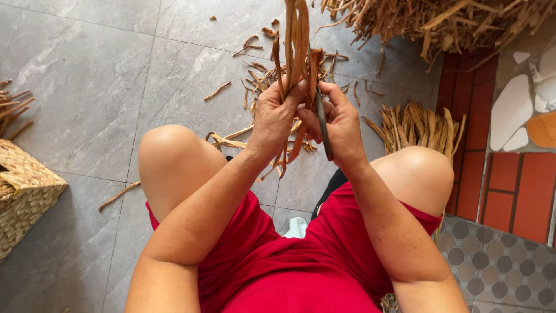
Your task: The person sits on the floor holding bundles of dried leaf strips, cutting off darkened or damaged ends and sections with scissors, and drops the trimmed-off pieces onto a growing scrap pile on the floor while keeping the usable strips.
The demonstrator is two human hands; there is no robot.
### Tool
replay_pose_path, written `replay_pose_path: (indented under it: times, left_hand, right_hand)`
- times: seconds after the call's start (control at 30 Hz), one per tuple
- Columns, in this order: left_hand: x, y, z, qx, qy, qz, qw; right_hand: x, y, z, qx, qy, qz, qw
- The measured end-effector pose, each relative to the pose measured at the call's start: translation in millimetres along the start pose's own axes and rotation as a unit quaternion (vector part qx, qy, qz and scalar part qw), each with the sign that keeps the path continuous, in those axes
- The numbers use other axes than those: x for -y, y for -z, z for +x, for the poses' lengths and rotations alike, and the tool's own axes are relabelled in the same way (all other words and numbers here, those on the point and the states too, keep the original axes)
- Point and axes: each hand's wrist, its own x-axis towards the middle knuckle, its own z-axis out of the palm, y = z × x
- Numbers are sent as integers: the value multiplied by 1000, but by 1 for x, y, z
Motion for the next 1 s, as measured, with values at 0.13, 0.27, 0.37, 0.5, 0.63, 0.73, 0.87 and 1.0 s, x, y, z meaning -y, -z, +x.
replay_pose_path:
  times: [0.13, 0.27, 0.37, 0.5, 0.63, 0.73, 0.87, 1.0]
  left_hand:
    - [4, 8, 10, -6, -21, -10, 1000]
    - [5, 11, 9, 79, 5, 24, 997]
    - [6, -1, 1, 122, 36, 10, 992]
    - [-1, -9, -8, 91, 67, 88, 990]
    - [-5, -8, -7, 60, 34, 191, 979]
    - [-1, -8, -7, 56, -49, 264, 962]
    - [5, -13, -14, 39, -61, 360, 930]
    - [4, -18, -19, 69, -79, 412, 905]
  right_hand:
    - [1, -2, 0, -62, 76, -30, 995]
    - [10, 11, 7, -90, 50, -5, 995]
    - [8, 16, 13, -96, 48, 17, 994]
    - [4, 22, 16, -93, 46, 73, 992]
    - [13, 32, 19, -176, 180, 22, 967]
    - [22, 35, 2, -212, 179, 68, 958]
    - [18, 16, -3, -139, 197, 4, 971]
    - [15, 13, -1, -155, 196, 0, 968]
